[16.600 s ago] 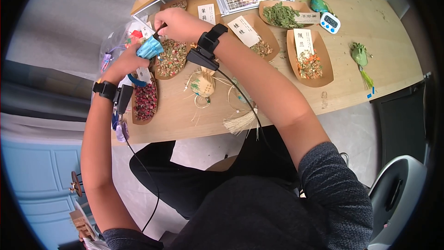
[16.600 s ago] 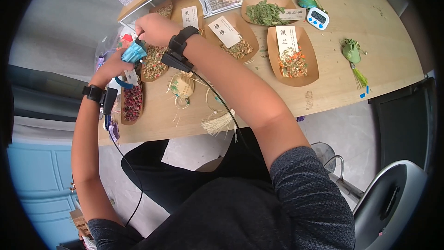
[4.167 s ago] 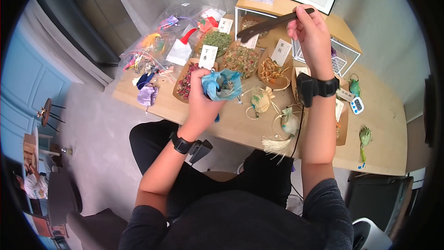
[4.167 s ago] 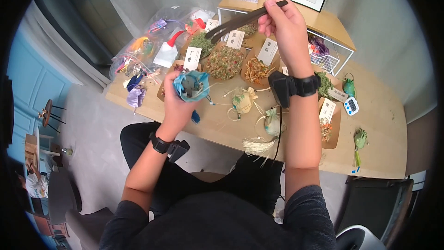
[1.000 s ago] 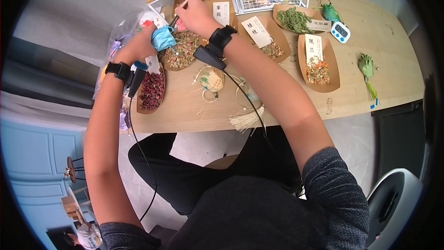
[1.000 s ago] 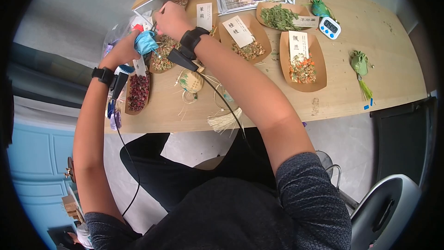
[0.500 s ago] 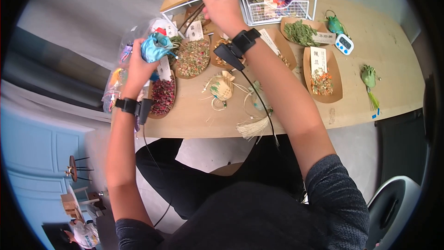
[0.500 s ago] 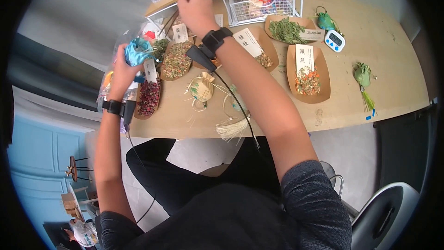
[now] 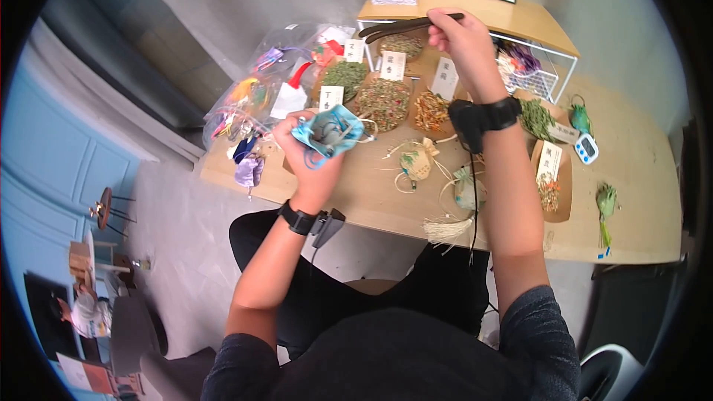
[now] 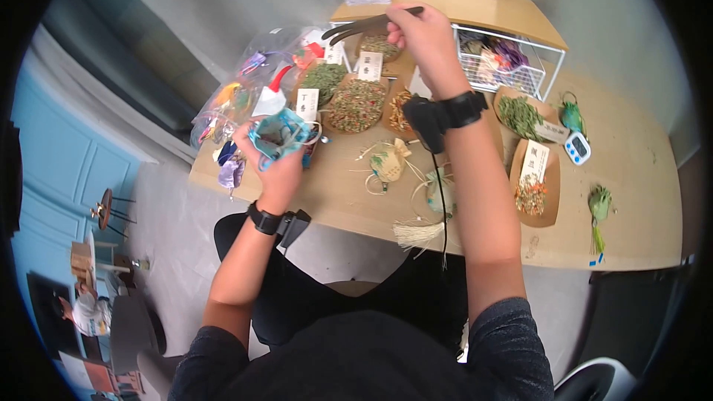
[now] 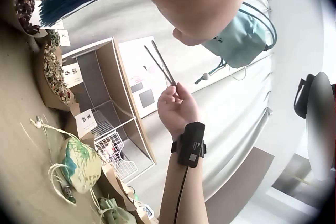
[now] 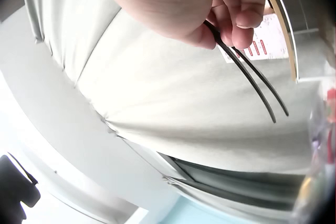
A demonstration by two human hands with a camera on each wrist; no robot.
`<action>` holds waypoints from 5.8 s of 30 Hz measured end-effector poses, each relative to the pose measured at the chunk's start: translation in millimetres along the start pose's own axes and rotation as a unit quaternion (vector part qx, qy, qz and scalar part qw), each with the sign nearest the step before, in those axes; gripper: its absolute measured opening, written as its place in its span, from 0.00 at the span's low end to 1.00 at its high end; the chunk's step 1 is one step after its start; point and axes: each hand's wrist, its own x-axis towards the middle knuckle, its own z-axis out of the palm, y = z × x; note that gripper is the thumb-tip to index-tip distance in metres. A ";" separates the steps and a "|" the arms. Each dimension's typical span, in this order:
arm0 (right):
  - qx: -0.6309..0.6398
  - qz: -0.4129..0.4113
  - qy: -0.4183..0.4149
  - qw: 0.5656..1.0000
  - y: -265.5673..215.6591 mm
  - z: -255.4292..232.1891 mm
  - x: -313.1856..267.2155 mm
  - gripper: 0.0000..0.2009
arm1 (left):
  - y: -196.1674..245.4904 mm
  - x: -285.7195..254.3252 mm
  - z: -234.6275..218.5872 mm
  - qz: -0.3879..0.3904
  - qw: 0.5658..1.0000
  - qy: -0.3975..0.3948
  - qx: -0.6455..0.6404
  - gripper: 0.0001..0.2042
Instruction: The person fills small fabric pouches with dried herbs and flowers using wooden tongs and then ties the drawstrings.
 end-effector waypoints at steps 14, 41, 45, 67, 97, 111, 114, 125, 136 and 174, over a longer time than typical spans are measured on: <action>-0.074 0.018 -0.272 0.959 -47.6 46.3 -54.6 0.11 | 12.7 -35.4 -5.5 0.050 0.993 0.101 -0.024 0.28; -0.245 -0.107 -0.130 0.955 -87.9 90.6 -125.2 0.17 | -15.8 -54.1 -34.1 0.035 0.995 0.094 -0.008 0.27; -0.193 -0.059 -0.173 0.964 -92.9 78.0 -118.1 0.26 | -9.8 -46.3 -43.5 0.056 0.996 0.064 0.032 0.26; -0.338 -0.229 -0.381 0.830 -104.4 99.0 -142.1 0.15 | -3.3 -26.0 -74.5 -0.002 0.992 -0.083 -0.098 0.27; -0.326 -0.221 -0.270 0.879 -106.5 106.0 -156.8 0.17 | 10.2 -37.3 -76.1 -0.221 0.921 -0.078 -0.312 0.21; -0.314 -0.245 -0.381 0.835 -93.8 100.4 -149.3 0.13 | 7.2 -45.1 -76.6 -0.278 0.886 -0.093 -0.359 0.23; -0.316 -0.249 -0.386 0.830 -93.8 99.8 -147.2 0.13 | 5.9 -44.2 -78.3 -0.263 0.894 -0.093 -0.349 0.23; -0.324 -0.259 -0.373 0.830 -100.3 95.5 -140.6 0.12 | 4.9 -41.8 -80.2 -0.270 0.889 -0.080 -0.360 0.22; -0.345 -0.257 -0.370 0.823 -96.1 100.5 -147.2 0.13 | 14.4 -40.1 -77.9 -0.248 0.929 -0.087 -0.262 0.20; -0.346 0.011 -0.367 0.863 -50.8 106.2 -103.5 0.15 | 29.3 -12.3 -56.1 -0.444 0.819 -0.028 -0.362 0.21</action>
